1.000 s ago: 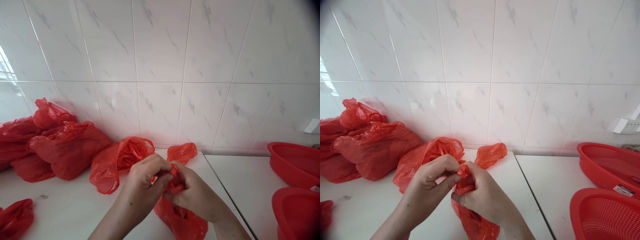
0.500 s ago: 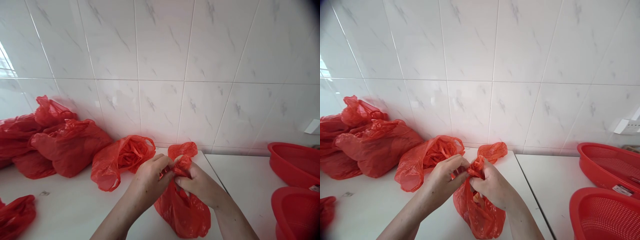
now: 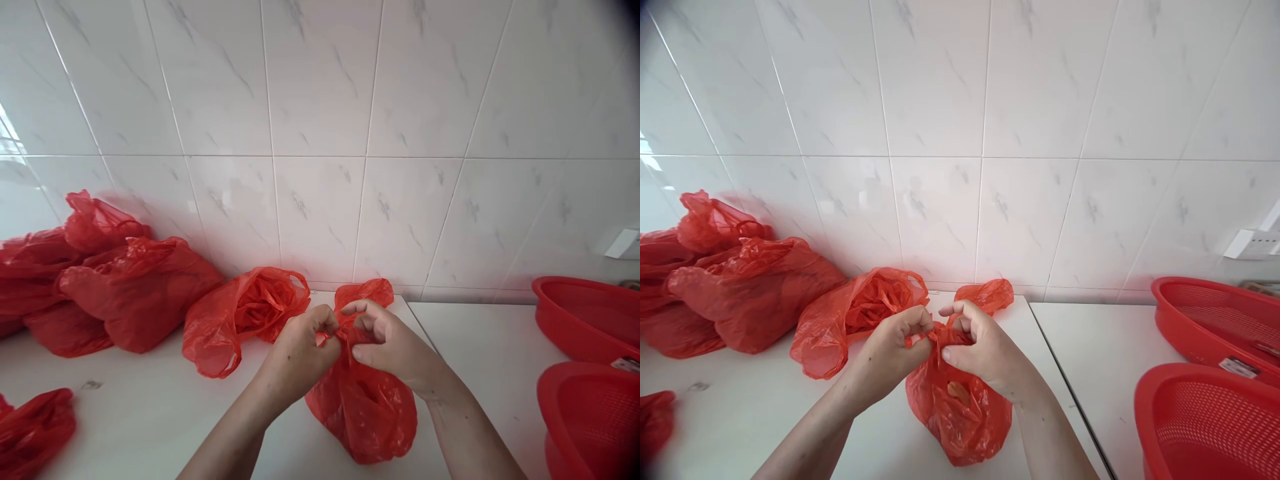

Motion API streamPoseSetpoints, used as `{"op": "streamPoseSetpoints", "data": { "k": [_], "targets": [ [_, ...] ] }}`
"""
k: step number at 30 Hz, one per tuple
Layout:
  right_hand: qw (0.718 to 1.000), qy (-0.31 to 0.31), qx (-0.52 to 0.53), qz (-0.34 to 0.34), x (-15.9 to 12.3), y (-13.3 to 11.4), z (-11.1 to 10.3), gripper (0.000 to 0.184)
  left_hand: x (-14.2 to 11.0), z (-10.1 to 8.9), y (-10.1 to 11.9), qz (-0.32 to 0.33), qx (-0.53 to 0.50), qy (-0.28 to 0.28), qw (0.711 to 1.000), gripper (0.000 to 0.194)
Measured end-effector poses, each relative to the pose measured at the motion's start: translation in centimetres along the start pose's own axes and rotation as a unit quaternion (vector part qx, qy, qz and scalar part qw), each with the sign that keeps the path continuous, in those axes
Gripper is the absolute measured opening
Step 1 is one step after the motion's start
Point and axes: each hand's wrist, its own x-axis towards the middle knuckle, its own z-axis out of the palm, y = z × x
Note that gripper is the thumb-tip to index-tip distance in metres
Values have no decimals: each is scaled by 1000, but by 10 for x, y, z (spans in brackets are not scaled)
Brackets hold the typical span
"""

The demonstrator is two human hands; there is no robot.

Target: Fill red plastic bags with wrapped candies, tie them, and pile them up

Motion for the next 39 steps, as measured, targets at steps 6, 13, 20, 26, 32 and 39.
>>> {"op": "streamPoseSetpoints", "data": {
  "k": [6,13,20,26,32,39],
  "targets": [
    [966,138,-220,11,7,11,8,38,0,9,1,12,119,15,993,11],
    [969,114,-217,18,10,16,10,39,0,17,-6,28,166,24,985,11],
    [996,87,27,-9,14,16,-2,34,2,9,-1,99,182,46,977,15],
    [947,294,-118,55,45,75,-31,23,-27,-2,0,157,141,-149,966,23],
    [966,229,-73,99,49,126,-38,23,-54,-20,-13,84,27,-308,947,21],
    [962,251,-53,92,37,137,-42,33,-38,17,-22,79,-2,-112,991,77]
  ]
}}
